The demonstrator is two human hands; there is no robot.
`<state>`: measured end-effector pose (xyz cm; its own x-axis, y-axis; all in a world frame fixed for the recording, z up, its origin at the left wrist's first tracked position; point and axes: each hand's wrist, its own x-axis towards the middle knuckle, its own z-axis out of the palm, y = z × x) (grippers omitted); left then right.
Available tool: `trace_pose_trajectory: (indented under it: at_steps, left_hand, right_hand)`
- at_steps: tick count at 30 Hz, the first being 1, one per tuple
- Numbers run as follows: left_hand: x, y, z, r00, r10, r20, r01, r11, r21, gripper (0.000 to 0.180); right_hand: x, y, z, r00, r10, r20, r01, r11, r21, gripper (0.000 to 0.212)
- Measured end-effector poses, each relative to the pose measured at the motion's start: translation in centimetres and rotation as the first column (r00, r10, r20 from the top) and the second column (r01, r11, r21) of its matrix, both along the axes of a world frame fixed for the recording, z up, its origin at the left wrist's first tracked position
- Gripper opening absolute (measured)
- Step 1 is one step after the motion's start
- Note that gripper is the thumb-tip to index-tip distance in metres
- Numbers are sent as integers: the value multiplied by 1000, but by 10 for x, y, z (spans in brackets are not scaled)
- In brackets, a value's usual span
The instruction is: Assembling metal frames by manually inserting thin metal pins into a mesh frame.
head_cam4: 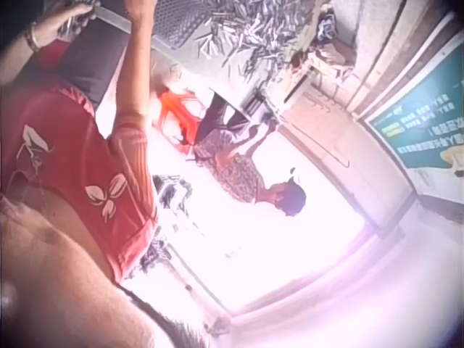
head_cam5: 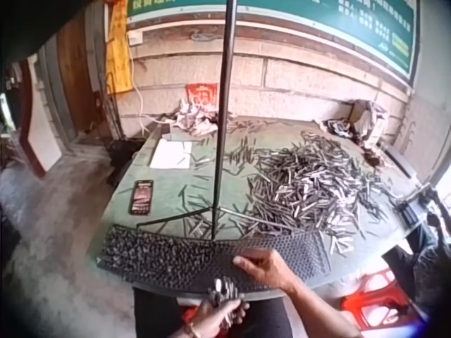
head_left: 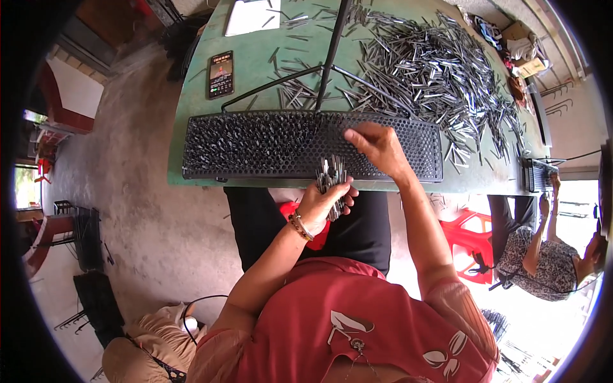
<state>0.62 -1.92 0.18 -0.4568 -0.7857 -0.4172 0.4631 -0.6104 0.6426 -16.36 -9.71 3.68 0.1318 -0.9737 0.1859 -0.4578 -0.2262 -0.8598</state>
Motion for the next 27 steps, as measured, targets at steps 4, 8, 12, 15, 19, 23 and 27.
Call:
trace_pose_trajectory:
  at_steps: [4, 8, 12, 15, 19, 23, 27]
  left_hand:
    - [-2, -1, 1, 999, -46, -19, 44, 996, -81, 21]
    - [-5, -1, 4, 999, -43, -19, 42, 998, -52, 22]
    - [-10, 1, -4, 1000, 29, 0, -29, 999, 18, 23]
    - [-12, 0, -6, 998, 60, 13, -60, 997, 39, 23]
    - [-11, 0, -6, 998, 65, 12, -65, 997, 42, 23]
    - [-10, 2, -3, 998, 47, 45, -50, 996, 68, 23]
    - [-12, 4, -4, 999, -3, 47, 0, 998, 70, 22]
  right_hand:
    - [-4, 19, 3, 978, 85, 188, -153, 911, 382, 28]
    - [-7, 24, -4, 968, 41, 249, -144, 899, 413, 27]
    - [-7, 28, -2, 965, -51, 258, -76, 886, 457, 29]
    - [-9, 27, 1, 966, -104, 237, -23, 878, 478, 31]
    - [-12, 18, 12, 948, -198, 249, 103, 932, 349, 30]
    - [-16, -9, 9, 949, -227, 220, 229, 973, 17, 22]
    - [-18, -35, -2, 990, -135, 39, 140, 958, -251, 17]
